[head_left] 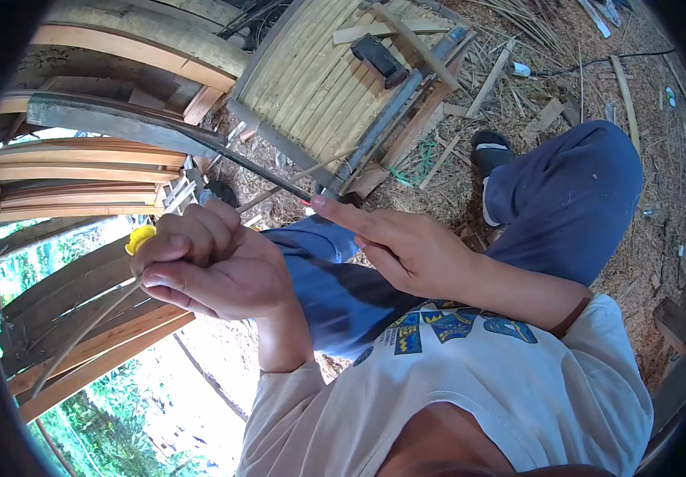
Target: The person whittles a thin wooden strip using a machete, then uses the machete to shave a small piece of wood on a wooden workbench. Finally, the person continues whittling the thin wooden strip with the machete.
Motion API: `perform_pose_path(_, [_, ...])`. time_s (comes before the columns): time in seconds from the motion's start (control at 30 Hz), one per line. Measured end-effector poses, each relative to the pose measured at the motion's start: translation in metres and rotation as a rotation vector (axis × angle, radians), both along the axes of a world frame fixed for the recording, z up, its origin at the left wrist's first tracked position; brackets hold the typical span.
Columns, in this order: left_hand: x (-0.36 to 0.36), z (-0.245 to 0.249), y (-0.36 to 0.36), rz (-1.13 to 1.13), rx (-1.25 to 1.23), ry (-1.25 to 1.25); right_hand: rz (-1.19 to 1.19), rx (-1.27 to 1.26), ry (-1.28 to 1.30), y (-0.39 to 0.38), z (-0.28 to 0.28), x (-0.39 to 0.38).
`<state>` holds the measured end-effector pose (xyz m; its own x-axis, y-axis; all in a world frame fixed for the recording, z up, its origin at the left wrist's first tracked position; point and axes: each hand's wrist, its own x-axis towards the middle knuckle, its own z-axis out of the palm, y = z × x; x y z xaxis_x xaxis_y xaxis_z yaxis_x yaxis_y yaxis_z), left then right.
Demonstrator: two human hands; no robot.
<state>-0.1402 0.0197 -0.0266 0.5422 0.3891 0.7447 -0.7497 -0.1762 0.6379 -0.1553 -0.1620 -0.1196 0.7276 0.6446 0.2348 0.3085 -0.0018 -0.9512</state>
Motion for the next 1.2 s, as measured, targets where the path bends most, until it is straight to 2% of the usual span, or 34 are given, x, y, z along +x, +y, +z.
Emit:
perform_pose_path(0.07, [0.000, -0.003, -0.001, 0.009, 0.004, -0.025, -0.001, -0.013, -0.024, 0.002, -0.001, 0.001])
perform_pose_path(0.2, [0.002, -0.005, 0.000, 0.044, -0.038, -0.024, 0.031, -0.180, 0.114, 0.002, 0.003, 0.008])
perform_pose_path(0.33, [0.007, -0.004, -0.003, 0.067, -0.025, -0.010, -0.075, -0.162, 0.253, 0.008, -0.028, 0.014])
perform_pose_path(0.47, [0.012, -0.001, -0.009, 0.080, -0.072, -0.025, -0.204, -0.140, 0.134, 0.019, -0.068, 0.012])
perform_pose_path(0.67, [0.013, -0.003, 0.007, 0.057, -0.117, -0.022, -0.169, -0.324, 0.135, 0.017, -0.062, 0.011])
perform_pose_path(1.0, [0.019, -0.002, 0.007, -0.015, -0.185, -0.053, -0.261, -0.354, -0.016, 0.018, -0.064, 0.007])
perform_pose_path(1.1, [0.024, -0.001, 0.009, 0.021, -0.225, -0.021, -0.253, -0.416, 0.142, 0.011, -0.081, 0.012])
perform_pose_path(1.2, [0.032, 0.006, 0.012, -0.008, -0.234, 0.052, -0.226, -0.422, 0.151, 0.001, -0.075, 0.013])
